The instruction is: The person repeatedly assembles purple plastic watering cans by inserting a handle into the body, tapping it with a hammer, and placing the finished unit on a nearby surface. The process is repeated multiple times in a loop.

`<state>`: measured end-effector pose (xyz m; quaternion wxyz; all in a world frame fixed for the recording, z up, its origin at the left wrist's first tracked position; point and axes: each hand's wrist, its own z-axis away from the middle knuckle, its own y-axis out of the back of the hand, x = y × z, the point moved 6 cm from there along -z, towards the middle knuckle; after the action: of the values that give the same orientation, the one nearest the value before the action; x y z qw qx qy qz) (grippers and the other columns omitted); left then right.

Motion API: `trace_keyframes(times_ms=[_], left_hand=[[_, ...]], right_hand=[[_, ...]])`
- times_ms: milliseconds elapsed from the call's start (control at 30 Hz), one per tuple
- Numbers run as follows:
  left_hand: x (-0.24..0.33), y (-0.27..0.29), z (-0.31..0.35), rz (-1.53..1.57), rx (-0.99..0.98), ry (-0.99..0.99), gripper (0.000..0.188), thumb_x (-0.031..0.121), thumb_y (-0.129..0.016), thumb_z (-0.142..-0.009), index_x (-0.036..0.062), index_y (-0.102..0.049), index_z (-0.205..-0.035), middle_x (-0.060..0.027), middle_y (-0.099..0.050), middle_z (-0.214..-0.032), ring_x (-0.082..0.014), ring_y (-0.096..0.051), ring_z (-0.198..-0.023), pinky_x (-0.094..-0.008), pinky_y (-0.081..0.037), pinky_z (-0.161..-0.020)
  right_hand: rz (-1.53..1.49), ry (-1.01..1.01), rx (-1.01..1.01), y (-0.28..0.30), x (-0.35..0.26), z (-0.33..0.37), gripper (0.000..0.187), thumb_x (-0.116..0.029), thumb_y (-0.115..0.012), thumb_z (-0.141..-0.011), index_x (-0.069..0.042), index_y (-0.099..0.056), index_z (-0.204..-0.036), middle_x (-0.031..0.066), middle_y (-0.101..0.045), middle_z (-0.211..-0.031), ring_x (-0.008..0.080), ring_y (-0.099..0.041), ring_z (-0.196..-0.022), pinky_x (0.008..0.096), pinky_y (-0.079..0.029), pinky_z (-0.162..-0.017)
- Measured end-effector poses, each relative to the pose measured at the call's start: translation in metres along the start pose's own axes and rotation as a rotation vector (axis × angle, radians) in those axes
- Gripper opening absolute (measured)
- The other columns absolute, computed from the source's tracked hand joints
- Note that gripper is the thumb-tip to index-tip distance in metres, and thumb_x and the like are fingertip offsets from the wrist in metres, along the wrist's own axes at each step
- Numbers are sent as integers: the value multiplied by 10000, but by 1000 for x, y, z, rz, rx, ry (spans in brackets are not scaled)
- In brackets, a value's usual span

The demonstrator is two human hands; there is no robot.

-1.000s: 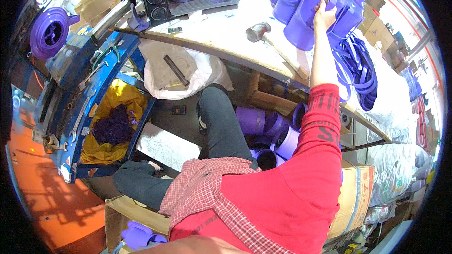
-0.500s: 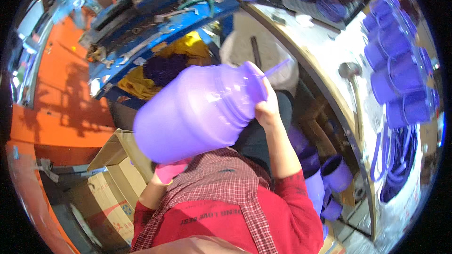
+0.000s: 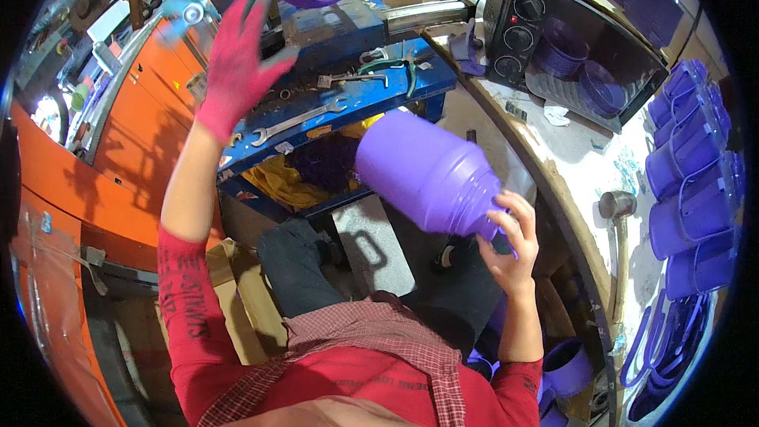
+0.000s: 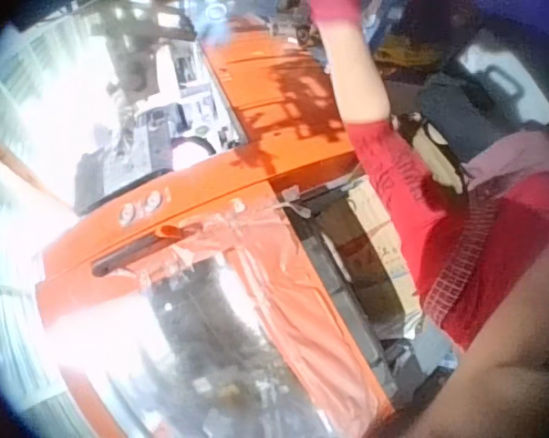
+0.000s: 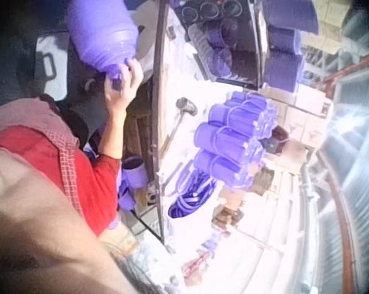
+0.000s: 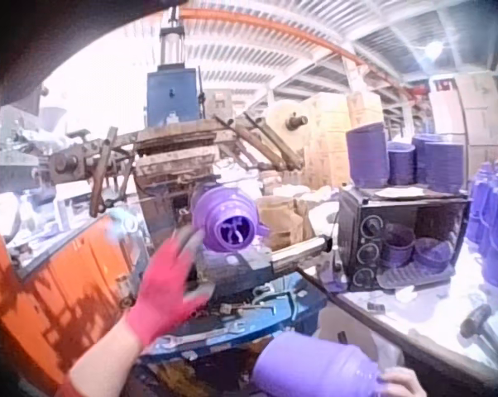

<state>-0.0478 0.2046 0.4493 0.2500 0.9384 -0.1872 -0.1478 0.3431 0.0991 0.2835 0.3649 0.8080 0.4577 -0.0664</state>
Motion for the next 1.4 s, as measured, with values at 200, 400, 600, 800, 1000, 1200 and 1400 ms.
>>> trace_keyframes(times_ms=[200, 400, 600, 800, 1000, 1200, 1400], left_hand=[[65, -20, -96, -209, 50, -606, 361, 192, -596, -820, 115, -606, -1173, -161, -591, -1081, -307, -577, -986, -406, -479, -882], [122, 123, 46, -43, -70, -110, 559, 278, -847, -555, 211, -716, -1095, -72, -573, -1068, -257, -579, -955, -371, -514, -779], [88, 95, 167, 560, -255, 462, 613, 306, -861, -542, 114, -716, -1105, -136, -597, -1044, -325, -585, -988, -425, -504, -863], [106, 95, 245, 522, -377, 626, 588, 301, -863, -529, 134, -731, -1077, -128, -611, -1055, -320, -580, -977, -422, -500, -843], [110, 112, 241, 585, -296, 547, 595, 304, -874, -519, 126, -729, -1069, -128, -613, -1045, -321, -578, -940, -421, -497, -826], [118, 147, 257, 623, -227, 611, 633, 284, -885, -489, 92, -723, -1069, -128, -610, -1031, -296, -576, -915, -405, -495, -795], [126, 157, 261, 662, -180, 642, 659, 290, -881, -497, 76, -713, -1097, -143, -595, -1025, -309, -579, -950, -415, -502, -808]], right_hand=[[163, 22, 162, -13, 8, -35, 601, 128, -763, -588, -61, -634, -1143, 147, -579, -1264, 370, -550, -1217, 448, -451, -1031], [346, 361, 321, 2, -14, -115, 589, 133, -706, -571, -63, -682, -1127, 143, -596, -1265, 356, -547, -1224, 463, -453, -1035], [306, 756, 219, -46, -70, -214, 504, 83, -708, -641, -96, -704, -1113, 88, -616, -1254, 330, -556, -1221, 430, -492, -1011], [522, 879, 226, -77, -102, -243, 457, -66, -702, -729, -162, -683, -1175, 33, -587, -1252, 260, -554, -1196, 362, -551, -937], [611, 869, 228, -103, -113, -284, 563, -268, -773, -787, -121, -585, -1296, 80, -586, -1271, 259, -582, -1130, 363, -543, -905], [710, 677, 115, -132, -119, -312, 717, -416, -765, -775, 7, -490, -1284, 187, -523, -1220, 365, -527, -1130, 455, -478, -942], [645, 546, 156, -145, -120, -320, 669, -396, -811, -729, -22, -522, -1202, 199, -531, -1215, 399, -517, -1150, 494, -449, -972]])
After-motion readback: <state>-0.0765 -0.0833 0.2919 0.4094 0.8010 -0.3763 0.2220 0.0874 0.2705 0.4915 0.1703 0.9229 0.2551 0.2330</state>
